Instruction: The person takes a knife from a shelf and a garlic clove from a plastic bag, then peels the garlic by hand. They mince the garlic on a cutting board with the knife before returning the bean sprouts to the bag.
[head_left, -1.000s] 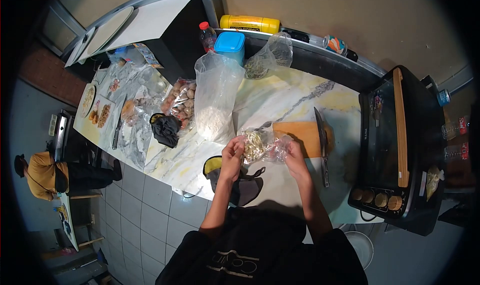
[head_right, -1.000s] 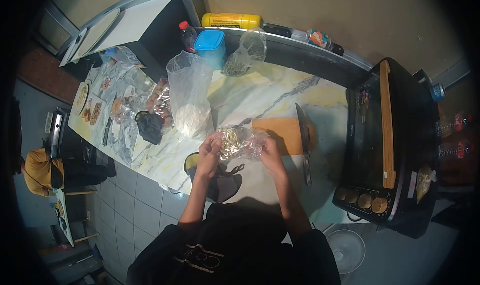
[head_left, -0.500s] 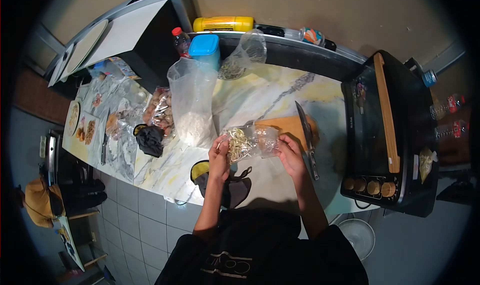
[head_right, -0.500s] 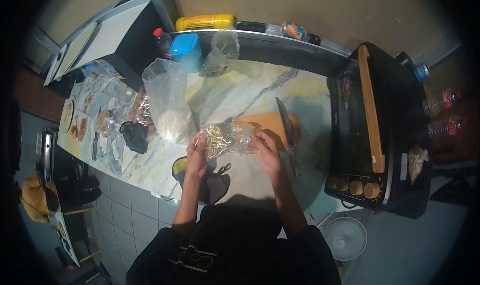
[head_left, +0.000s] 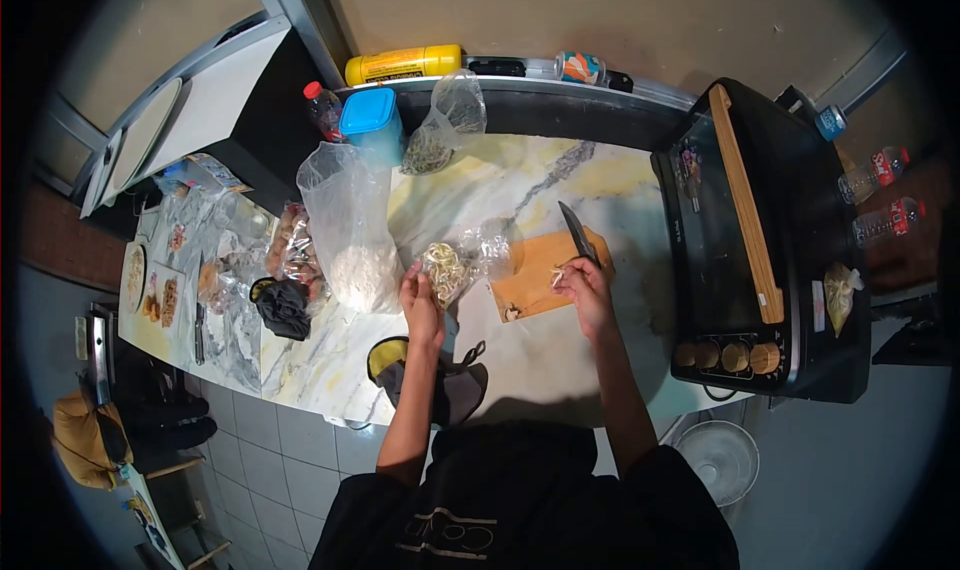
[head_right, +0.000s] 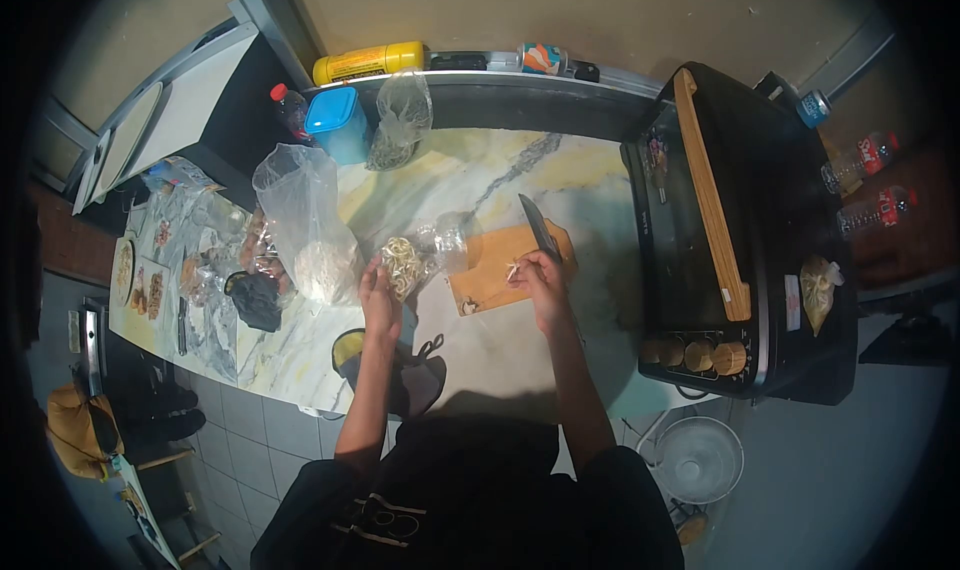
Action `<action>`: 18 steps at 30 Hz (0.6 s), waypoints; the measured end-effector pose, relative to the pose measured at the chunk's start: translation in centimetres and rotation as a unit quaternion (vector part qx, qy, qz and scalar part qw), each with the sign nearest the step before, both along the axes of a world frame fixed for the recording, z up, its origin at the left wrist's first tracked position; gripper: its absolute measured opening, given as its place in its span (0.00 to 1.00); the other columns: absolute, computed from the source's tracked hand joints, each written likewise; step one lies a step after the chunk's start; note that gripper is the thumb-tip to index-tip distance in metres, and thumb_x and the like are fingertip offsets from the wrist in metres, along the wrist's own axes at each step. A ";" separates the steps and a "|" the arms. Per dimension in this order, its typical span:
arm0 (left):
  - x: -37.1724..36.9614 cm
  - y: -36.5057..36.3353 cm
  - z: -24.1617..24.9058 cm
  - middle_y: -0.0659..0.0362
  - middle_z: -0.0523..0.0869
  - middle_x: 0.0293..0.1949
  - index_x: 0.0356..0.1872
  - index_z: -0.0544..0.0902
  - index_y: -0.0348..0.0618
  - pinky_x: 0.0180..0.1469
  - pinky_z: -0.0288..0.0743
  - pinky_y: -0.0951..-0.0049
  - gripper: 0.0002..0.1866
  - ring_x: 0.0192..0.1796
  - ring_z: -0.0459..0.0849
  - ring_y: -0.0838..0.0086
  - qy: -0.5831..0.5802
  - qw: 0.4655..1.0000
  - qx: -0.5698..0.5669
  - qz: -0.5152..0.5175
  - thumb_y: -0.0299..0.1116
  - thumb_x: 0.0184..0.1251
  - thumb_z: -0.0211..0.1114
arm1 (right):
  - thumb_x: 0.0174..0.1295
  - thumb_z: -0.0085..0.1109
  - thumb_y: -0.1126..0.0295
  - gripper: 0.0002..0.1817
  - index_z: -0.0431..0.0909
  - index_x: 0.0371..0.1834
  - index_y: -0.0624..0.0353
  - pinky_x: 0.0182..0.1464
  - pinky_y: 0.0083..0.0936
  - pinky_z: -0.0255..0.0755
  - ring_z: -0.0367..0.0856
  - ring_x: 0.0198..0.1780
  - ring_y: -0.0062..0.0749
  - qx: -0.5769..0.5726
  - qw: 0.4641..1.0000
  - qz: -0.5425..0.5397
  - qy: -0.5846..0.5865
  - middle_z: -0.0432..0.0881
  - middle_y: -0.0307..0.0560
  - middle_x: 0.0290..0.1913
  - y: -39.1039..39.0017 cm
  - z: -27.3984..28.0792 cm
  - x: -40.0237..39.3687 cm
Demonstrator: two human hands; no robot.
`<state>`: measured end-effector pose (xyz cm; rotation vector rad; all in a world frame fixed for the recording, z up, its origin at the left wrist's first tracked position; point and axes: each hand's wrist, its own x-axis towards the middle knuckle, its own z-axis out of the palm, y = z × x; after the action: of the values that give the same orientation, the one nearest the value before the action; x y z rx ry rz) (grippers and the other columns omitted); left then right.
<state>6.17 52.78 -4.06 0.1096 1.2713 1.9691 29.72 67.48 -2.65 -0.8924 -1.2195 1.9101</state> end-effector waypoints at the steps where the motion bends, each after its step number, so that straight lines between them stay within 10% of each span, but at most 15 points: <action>1: 0.0 0.2 0.1 0.54 0.77 0.55 0.65 0.65 0.40 0.56 0.75 0.72 0.18 0.54 0.79 0.73 0.000 1.000 0.000 0.000 0.29 0.78 0.50 | 0.72 0.48 0.73 0.03 0.72 0.41 0.59 0.45 0.29 0.79 0.83 0.39 0.27 0.000 1.000 0.000 0.000 0.80 0.44 0.38 0.1 -0.1 0.0; 4: 0.9 0.6 1.7 0.45 0.68 0.66 0.71 0.57 0.36 0.67 0.65 0.65 0.26 0.67 0.70 0.62 0.022 0.997 -0.077 0.022 0.34 0.78 0.52 | 0.72 0.48 0.74 0.04 0.72 0.39 0.60 0.42 0.27 0.80 0.83 0.37 0.26 0.038 0.997 -0.006 -0.071 0.80 0.42 0.36 0.2 -0.5 -0.1; 7: 1.8 -0.7 3.4 0.34 0.51 0.73 0.75 0.48 0.34 0.73 0.54 0.60 0.39 0.76 0.54 0.51 0.377 0.908 -0.172 -0.057 0.40 0.74 0.58 | 0.72 0.48 0.74 0.04 0.72 0.38 0.61 0.39 0.23 0.80 0.82 0.36 0.24 0.047 0.996 -0.018 -0.070 0.79 0.42 0.35 0.3 -0.9 -0.2; 10: 3.1 -2.1 8.5 0.37 0.65 0.68 0.71 0.60 0.34 0.69 0.61 0.62 0.32 0.71 0.66 0.54 0.568 0.779 -0.257 -0.066 0.37 0.73 0.60 | 0.72 0.48 0.75 0.04 0.72 0.38 0.62 0.38 0.21 0.80 0.82 0.34 0.23 0.058 0.996 -0.009 -0.066 0.78 0.41 0.33 0.4 -1.0 -0.6; 14: 4.7 -1.7 11.9 0.53 0.84 0.44 0.54 0.78 0.35 0.51 0.77 0.70 0.15 0.44 0.83 0.71 0.391 0.900 -0.088 -0.171 0.30 0.71 0.60 | 0.67 0.54 0.79 0.02 0.73 0.36 0.65 0.36 0.20 0.78 0.82 0.32 0.22 0.171 0.977 0.001 -0.125 0.80 0.42 0.31 0.5 -1.0 -1.2; 18: 7.0 -0.2 8.7 0.53 0.84 0.39 0.55 0.77 0.34 0.45 0.78 0.74 0.16 0.40 0.82 0.76 0.352 0.888 -0.048 -0.293 0.27 0.69 0.63 | 0.63 0.60 0.80 0.03 0.75 0.34 0.66 0.34 0.18 0.74 0.81 0.32 0.20 0.243 0.944 0.018 -0.224 0.83 0.43 0.30 0.7 -1.5 -1.4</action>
<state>13.18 52.54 4.61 1.1119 1.5305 1.3537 28.32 68.18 -4.13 -1.0568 -1.8822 1.3579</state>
